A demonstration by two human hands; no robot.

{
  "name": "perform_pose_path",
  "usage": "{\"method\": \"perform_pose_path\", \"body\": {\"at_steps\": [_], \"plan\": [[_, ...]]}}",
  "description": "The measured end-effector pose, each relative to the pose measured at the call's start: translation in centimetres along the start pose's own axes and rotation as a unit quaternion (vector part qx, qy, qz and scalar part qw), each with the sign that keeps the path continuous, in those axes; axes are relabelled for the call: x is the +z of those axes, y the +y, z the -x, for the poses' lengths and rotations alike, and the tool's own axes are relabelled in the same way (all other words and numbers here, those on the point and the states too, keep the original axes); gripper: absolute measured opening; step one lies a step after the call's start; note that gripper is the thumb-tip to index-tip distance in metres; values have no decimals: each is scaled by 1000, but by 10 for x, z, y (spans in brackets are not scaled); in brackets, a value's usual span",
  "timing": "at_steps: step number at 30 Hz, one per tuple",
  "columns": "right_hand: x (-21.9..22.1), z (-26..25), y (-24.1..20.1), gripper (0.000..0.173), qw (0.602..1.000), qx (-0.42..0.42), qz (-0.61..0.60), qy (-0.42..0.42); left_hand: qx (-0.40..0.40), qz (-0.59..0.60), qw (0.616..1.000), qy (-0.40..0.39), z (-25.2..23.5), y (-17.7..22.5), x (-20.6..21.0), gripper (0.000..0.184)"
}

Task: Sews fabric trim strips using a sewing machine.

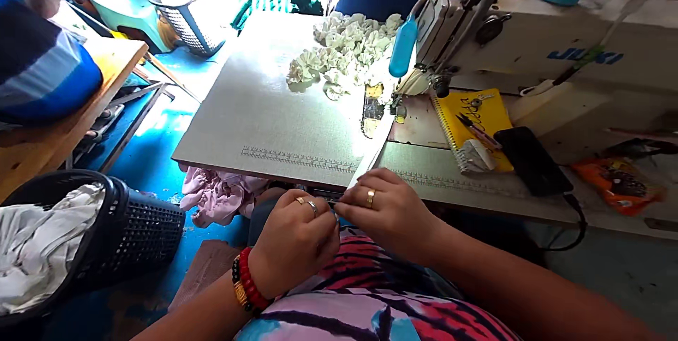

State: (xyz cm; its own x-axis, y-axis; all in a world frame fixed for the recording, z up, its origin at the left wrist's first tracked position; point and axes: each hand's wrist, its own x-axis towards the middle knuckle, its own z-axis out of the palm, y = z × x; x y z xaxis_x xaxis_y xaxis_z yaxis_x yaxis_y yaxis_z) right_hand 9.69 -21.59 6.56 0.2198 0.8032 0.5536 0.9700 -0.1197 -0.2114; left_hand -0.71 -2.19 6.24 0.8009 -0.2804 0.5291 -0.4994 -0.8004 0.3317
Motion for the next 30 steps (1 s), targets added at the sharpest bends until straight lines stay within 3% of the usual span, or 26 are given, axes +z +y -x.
{"method": "perform_pose_path", "body": {"at_steps": [2, 5, 9, 15, 23, 30], "plan": [[-10, 16, -6, 19, 999, -1, 33, 14, 26, 60, 998, -19, -9, 1, 0, 24], [-10, 59, -10, 19, 997, 67, 9, 35, -33, 173, 982, -69, -35, -16, 11, 29], [-6, 101, -8, 21, 989, 136, -51, 36, -111, 154, 973, -130, -109, -70, 59, 25], [-13, 92, 19, 20, 993, 91, -71, -10, -197, 97, 942, -255, -203, -117, 131, 50], [-9, 71, 92, 20, 997, 66, -27, -30, -154, 79, 966, -192, -203, -134, 146, 46], [2, 58, 139, 24, 995, 74, 70, -10, -154, 66, 969, -182, -208, -135, 147, 43]]}}
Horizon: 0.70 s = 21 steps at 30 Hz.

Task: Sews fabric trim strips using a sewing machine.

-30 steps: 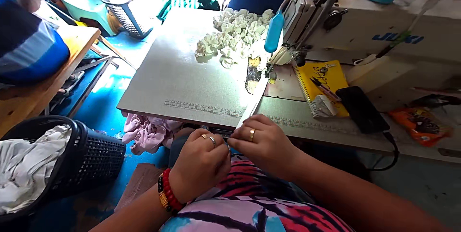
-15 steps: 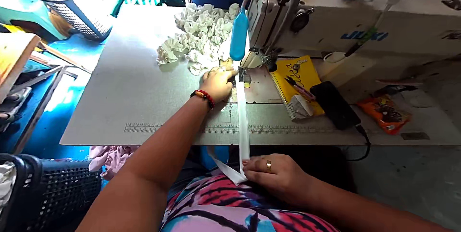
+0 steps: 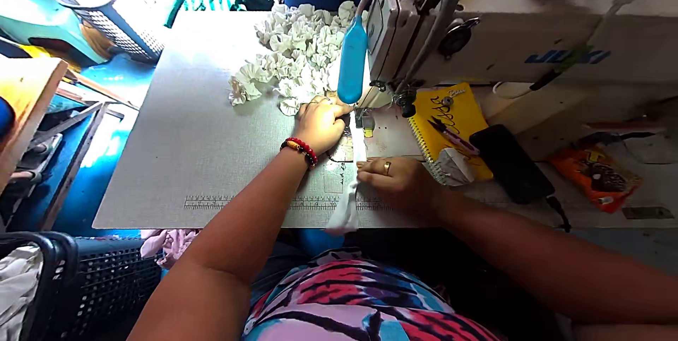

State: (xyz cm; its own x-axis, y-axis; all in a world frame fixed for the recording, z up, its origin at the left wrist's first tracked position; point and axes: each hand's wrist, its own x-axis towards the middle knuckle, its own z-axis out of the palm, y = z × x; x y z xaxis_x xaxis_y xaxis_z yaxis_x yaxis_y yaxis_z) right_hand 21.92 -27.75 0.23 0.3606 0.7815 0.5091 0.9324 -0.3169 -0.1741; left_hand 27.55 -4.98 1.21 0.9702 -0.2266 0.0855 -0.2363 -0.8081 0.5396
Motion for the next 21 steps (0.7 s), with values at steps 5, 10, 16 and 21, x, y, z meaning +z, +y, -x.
{"method": "perform_pose_path", "body": {"at_steps": [5, 10, 16, 21], "plan": [[11, -12, 11, 23, 995, 98, 25, 1, -19, 11, 1000, 0, 7, 5, -1, 39], [12, -14, -11, 25, 985, 165, -43, -6, -17, 64, 997, -28, 113, 42, 1, 35], [-2, -1, -99, 18, 984, 74, -144, -79, 109, 22, 993, 48, 228, 48, -4, 18], [-7, 7, -130, 16, 993, -38, -107, -13, -10, 290, 956, 47, 270, 50, -11, 30]]}}
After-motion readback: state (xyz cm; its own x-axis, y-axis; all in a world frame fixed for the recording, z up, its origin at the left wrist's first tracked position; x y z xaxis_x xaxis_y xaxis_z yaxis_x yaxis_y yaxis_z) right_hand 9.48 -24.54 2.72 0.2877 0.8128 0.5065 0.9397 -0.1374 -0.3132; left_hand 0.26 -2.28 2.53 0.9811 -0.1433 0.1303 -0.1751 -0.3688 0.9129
